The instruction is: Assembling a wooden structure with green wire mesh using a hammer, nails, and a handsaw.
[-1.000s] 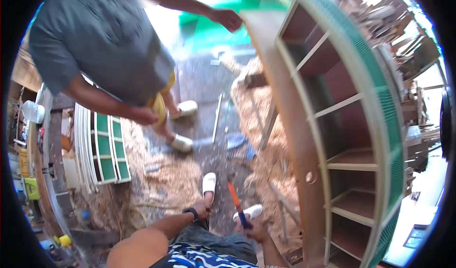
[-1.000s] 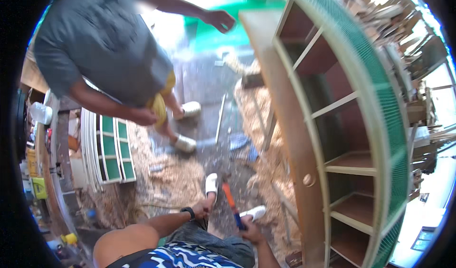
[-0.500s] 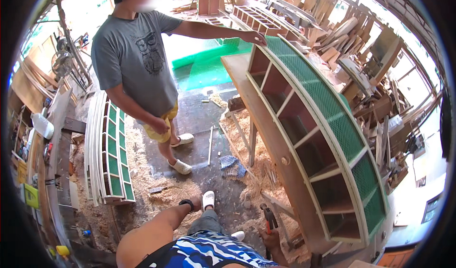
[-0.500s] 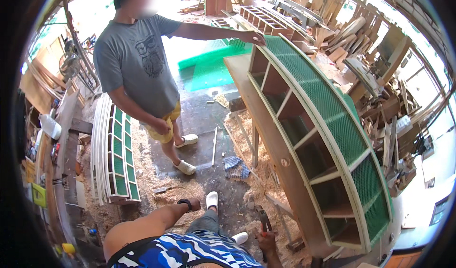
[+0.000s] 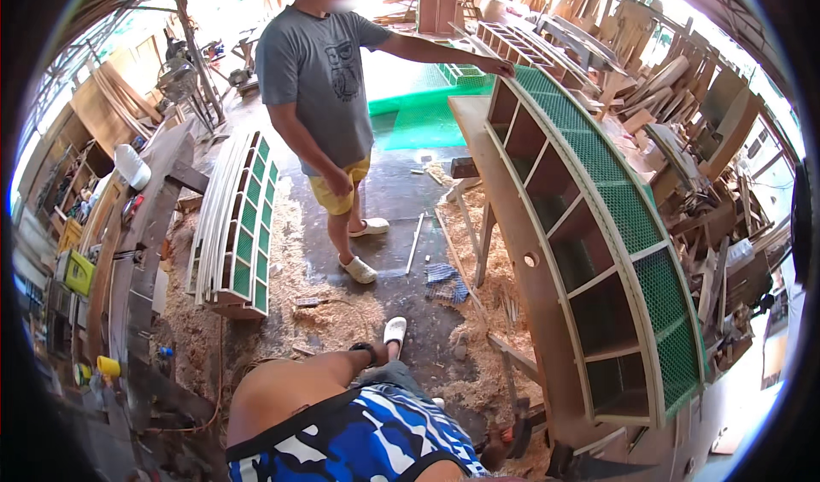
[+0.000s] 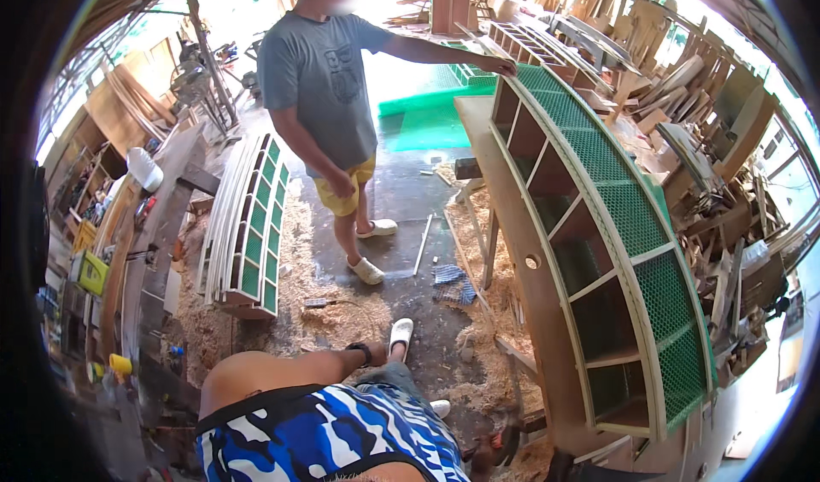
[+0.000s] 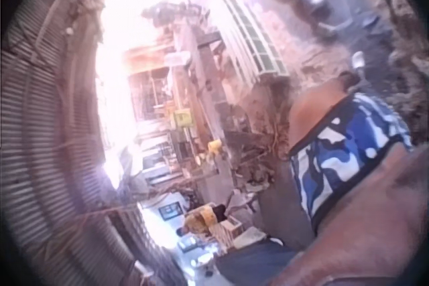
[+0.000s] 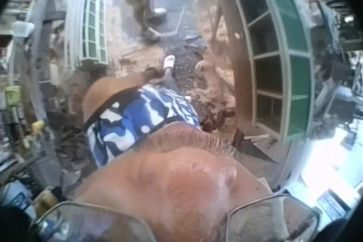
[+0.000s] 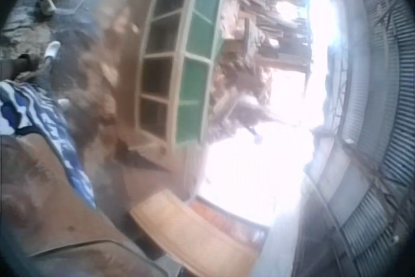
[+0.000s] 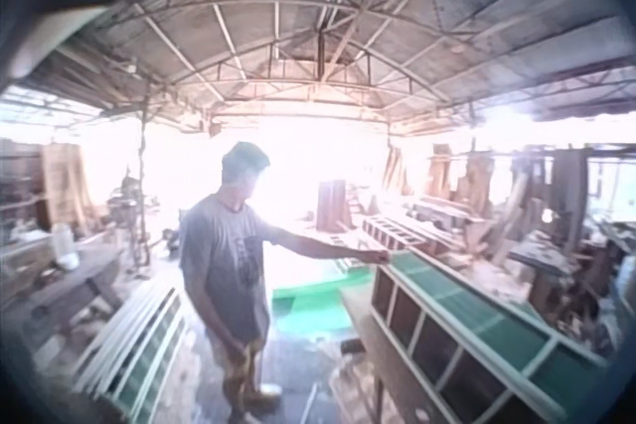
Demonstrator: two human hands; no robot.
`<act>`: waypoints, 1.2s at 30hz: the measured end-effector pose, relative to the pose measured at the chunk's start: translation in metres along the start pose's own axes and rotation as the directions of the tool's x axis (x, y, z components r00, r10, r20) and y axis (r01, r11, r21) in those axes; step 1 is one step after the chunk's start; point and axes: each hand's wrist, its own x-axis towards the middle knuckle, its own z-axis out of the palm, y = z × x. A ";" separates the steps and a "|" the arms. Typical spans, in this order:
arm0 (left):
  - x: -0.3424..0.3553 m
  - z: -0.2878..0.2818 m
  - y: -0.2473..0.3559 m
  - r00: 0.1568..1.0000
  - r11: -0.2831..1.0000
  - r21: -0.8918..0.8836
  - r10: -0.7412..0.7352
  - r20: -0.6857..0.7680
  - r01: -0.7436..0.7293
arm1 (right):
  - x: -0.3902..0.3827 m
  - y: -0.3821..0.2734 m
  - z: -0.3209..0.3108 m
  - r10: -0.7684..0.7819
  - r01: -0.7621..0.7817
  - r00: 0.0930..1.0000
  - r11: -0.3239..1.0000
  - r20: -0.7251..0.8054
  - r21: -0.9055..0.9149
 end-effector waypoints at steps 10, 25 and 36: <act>0.028 -0.019 0.051 0.823 0.445 0.717 0.464 0.328 -0.536 | 0.021 0.027 -0.063 -0.283 0.269 0.958 0.863 -0.032 0.428; 0.041 -0.005 0.011 0.906 0.742 0.548 0.194 0.376 -0.386 | -0.003 0.020 -0.040 -0.091 0.149 0.983 0.902 -0.161 0.404; 0.047 -0.002 0.008 0.907 0.758 0.530 0.194 0.375 -0.381 | 0.014 0.016 -0.062 0.038 0.041 0.989 0.862 -0.145 0.505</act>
